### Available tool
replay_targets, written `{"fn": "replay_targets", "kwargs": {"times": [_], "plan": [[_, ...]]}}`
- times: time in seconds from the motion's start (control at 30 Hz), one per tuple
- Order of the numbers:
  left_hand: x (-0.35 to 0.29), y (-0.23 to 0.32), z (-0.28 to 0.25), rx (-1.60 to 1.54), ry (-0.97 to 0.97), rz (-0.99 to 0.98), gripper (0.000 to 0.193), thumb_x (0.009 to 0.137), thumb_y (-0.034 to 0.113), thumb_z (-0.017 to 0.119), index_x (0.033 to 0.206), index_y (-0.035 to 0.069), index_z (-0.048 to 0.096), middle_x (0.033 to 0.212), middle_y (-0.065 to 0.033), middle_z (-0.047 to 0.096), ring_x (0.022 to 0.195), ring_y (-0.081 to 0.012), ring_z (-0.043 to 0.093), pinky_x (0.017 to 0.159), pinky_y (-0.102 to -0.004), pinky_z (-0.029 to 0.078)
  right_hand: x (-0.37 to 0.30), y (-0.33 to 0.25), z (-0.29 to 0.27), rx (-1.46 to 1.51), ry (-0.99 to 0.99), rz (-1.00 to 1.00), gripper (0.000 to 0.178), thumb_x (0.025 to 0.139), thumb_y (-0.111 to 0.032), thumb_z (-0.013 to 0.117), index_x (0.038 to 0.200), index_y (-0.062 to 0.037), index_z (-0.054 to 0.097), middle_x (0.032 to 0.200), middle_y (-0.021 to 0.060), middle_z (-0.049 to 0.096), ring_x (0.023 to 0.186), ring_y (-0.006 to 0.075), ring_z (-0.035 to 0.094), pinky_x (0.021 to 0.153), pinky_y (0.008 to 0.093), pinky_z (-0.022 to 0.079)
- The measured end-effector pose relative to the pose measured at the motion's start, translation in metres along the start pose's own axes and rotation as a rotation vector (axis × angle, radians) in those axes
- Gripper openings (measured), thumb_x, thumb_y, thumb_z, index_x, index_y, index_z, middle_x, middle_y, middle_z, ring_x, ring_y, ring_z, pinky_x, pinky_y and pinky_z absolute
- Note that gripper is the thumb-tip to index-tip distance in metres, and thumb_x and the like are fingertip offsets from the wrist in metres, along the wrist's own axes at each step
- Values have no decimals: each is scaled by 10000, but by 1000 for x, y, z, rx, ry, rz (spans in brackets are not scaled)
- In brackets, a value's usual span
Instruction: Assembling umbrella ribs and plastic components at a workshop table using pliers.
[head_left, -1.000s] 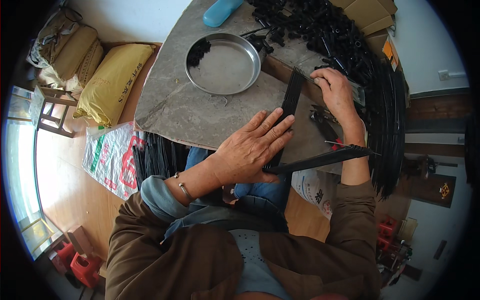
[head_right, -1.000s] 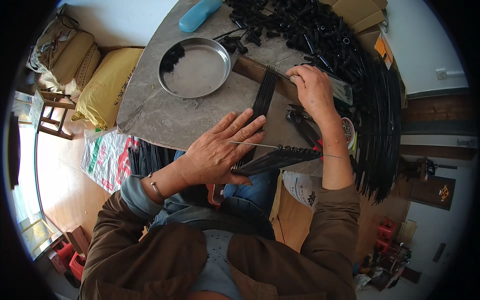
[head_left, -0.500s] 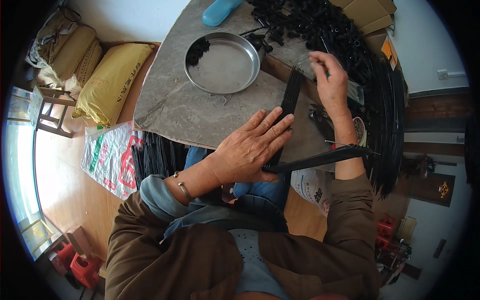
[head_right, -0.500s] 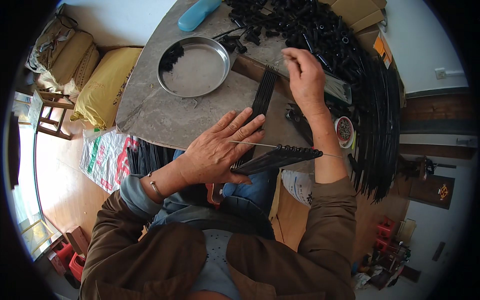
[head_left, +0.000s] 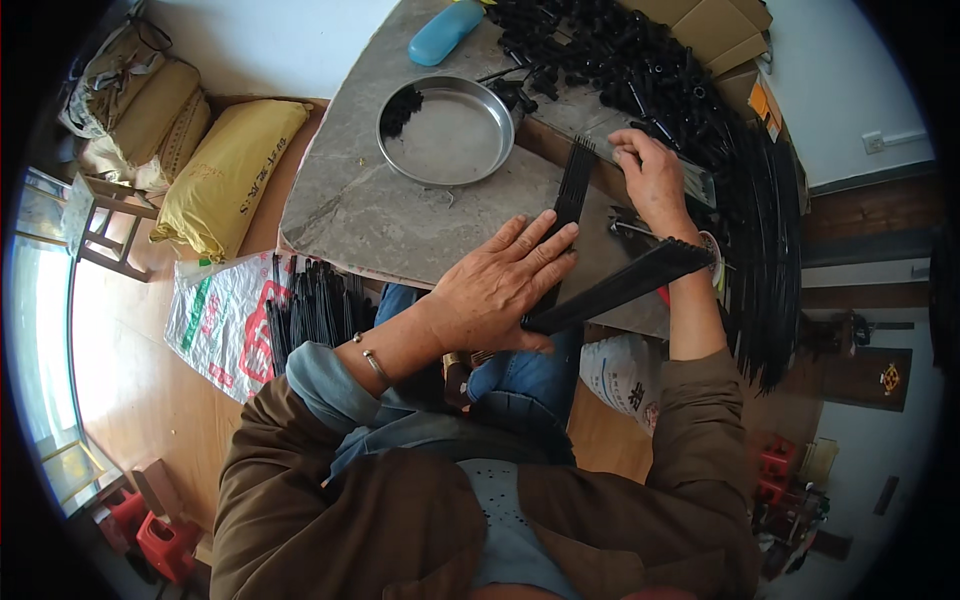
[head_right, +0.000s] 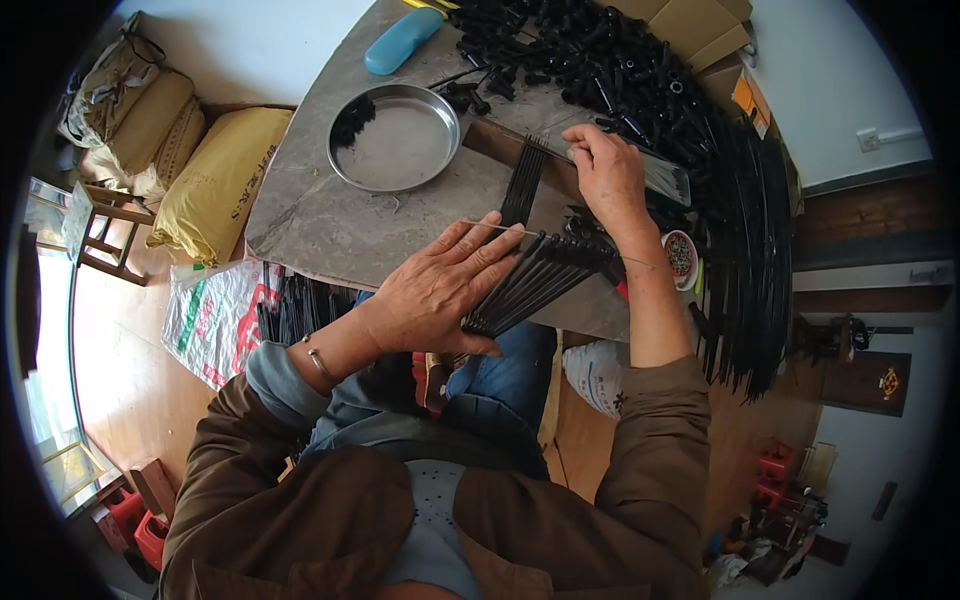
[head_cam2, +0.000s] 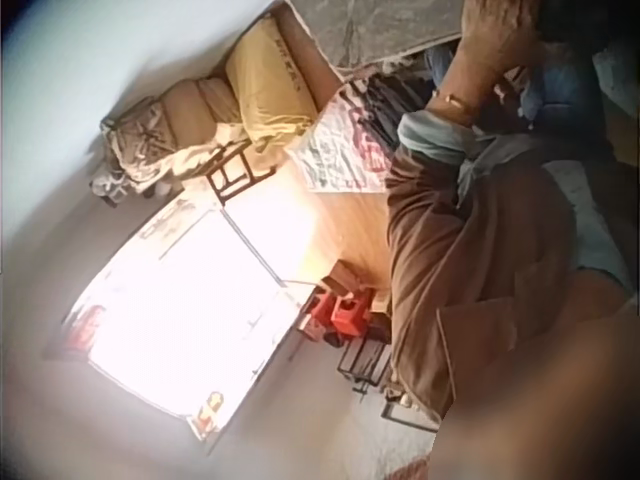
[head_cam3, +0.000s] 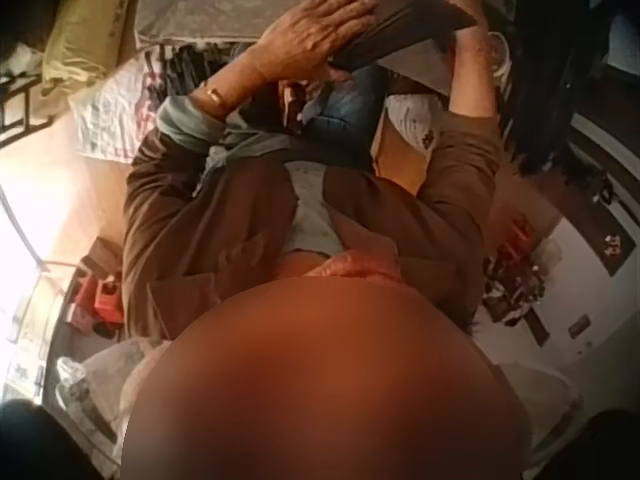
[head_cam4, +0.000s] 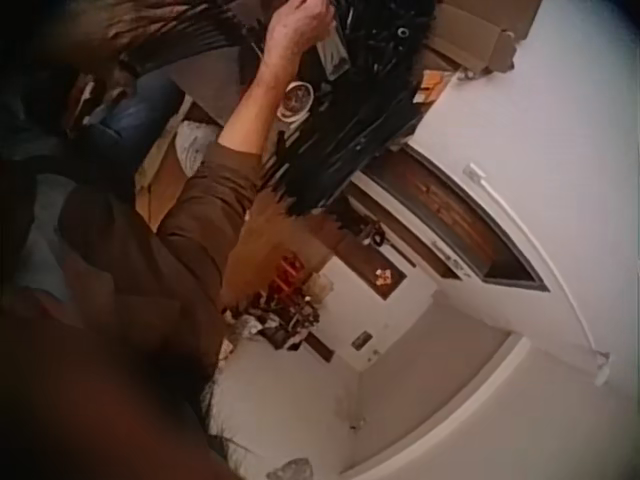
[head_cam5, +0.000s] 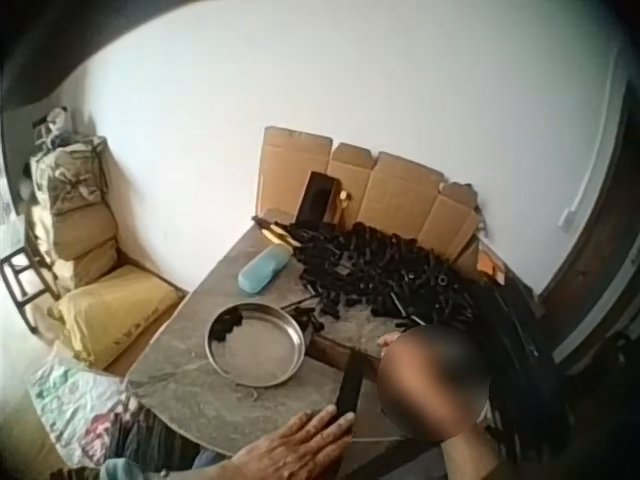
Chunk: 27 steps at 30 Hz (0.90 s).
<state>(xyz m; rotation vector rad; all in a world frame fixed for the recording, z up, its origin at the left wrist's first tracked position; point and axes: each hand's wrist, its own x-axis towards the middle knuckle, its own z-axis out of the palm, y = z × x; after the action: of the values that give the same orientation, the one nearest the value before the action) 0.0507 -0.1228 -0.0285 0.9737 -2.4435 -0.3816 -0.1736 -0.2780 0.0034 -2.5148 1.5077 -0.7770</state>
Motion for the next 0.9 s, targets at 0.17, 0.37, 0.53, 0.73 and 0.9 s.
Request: {"fn": "replay_targets", "kwargs": {"times": [0.17, 0.37, 0.53, 0.73, 0.9], "plan": [[-2, -3, 0, 11, 22, 13, 935, 660, 577, 729, 1353, 17, 442, 1496, -161, 303, 1410, -331, 226, 1156, -443, 183, -6, -21, -10, -194, 228, -257, 286, 774, -69, 648, 1058, -94, 633, 1018, 57, 642, 967, 264, 582, 848, 373, 429], [0, 1, -2, 68, -6, 94, 850, 722, 549, 689, 1355, 37, 447, 1491, -127, 326, 1415, -329, 217, 1149, -478, 171, -46, -53, -5, -306, -121, -572, 320, 832, -261, 523, 1116, -185, 652, 1316, 46, 516, 1228, 254, 434, 1001, 401, 332], [-3, 11, -52, -312, 3, 240, 457, 781, 359, 708, 1098, 34, 660, 1288, -128, 550, 1384, -316, 299, 1147, -492, 165, -39, -63, -12, -261, -38, -600, 257, 849, -162, 561, 1086, -112, 648, 1226, 109, 575, 1188, 284, 497, 1023, 409, 344], [11, 46, -197, -406, 831, 36, 297, 908, 245, 572, 1036, 7, 696, 1091, -101, 671, 923, -156, 626, 758, -248, 480, -100, -176, -68, 1092, -955, -111, 191, 923, -157, 568, 1052, -24, 615, 932, 54, 677, 889, 165, 638, 813, 298, 488], [-63, 18, -167, -547, 270, -556, 406, 978, 302, 443, 868, -8, 680, 682, -66, 644, 638, -109, 613, 596, -258, 476, -121, -141, -39, 1280, -1289, 95, 204, 907, -136, 591, 1042, 17, 589, 856, 66, 683, 782, 125, 646, 731, 268, 518]]}}
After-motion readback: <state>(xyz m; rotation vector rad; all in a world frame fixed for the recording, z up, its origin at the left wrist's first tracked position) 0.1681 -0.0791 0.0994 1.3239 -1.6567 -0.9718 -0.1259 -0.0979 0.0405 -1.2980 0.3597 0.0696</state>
